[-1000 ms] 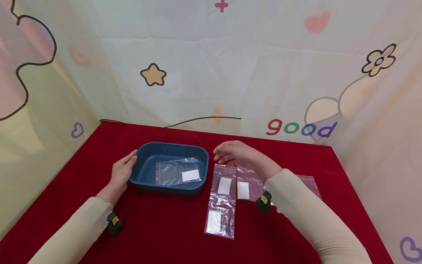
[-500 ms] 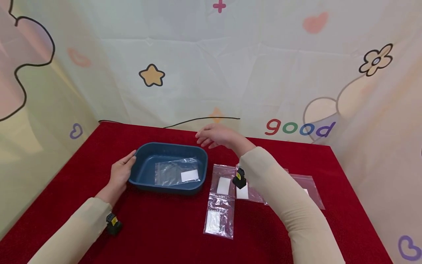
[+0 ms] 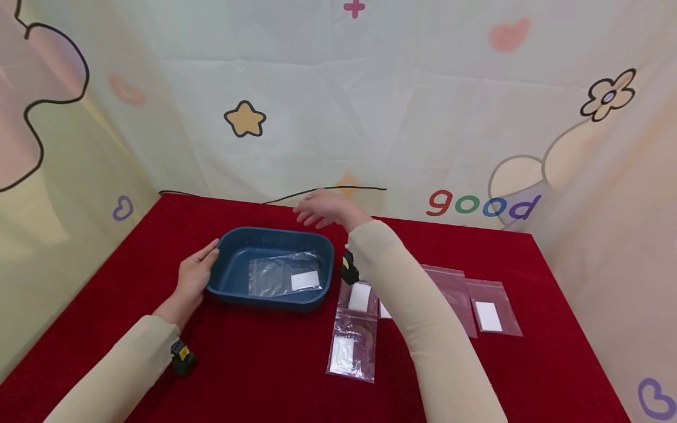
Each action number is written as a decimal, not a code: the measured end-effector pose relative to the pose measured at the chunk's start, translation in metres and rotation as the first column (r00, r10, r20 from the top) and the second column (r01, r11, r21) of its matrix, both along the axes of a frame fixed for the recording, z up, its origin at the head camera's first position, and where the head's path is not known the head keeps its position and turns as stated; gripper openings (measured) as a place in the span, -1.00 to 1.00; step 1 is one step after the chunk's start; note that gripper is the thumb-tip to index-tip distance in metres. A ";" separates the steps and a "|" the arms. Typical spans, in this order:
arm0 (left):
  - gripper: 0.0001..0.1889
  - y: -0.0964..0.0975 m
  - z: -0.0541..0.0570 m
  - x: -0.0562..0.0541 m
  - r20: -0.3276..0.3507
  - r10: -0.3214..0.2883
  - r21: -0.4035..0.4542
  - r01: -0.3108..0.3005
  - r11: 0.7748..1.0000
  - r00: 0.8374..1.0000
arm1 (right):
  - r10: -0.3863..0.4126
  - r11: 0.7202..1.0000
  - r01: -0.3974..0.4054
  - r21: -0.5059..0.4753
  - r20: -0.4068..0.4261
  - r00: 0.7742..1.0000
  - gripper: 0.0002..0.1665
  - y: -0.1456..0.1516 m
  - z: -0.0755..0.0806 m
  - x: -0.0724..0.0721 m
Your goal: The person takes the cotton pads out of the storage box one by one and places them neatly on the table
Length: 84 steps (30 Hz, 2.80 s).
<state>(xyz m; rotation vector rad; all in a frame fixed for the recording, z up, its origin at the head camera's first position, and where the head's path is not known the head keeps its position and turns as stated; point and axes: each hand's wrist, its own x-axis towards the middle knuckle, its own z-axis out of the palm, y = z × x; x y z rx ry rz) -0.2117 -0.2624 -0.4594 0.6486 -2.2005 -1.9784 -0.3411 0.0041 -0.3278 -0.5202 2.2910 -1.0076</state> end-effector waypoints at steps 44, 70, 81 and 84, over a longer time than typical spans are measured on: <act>-0.51 0.000 -0.004 -0.004 0.000 -0.012 -0.017 0.012 1.000 1.000 | 0.406 0.696 -0.372 0.614 0.091 0.909 -0.53 -0.080 -0.061 0.007; -0.51 0.000 -0.004 -0.004 -0.005 0.006 -0.020 -0.006 1.000 1.000 | 0.154 0.901 -0.205 0.383 0.159 0.975 -0.88 -0.060 -0.044 0.009; -0.51 -0.001 -0.001 0.000 -0.015 -0.021 -0.007 0.021 1.000 1.000 | 0.192 0.927 -0.222 0.301 0.126 0.973 -0.70 -0.047 -0.020 0.010; -0.50 0.000 -0.002 0.000 -0.014 -0.020 -0.010 0.020 1.000 1.000 | 0.177 0.940 -0.203 0.275 0.117 0.977 -0.70 -0.042 -0.019 0.010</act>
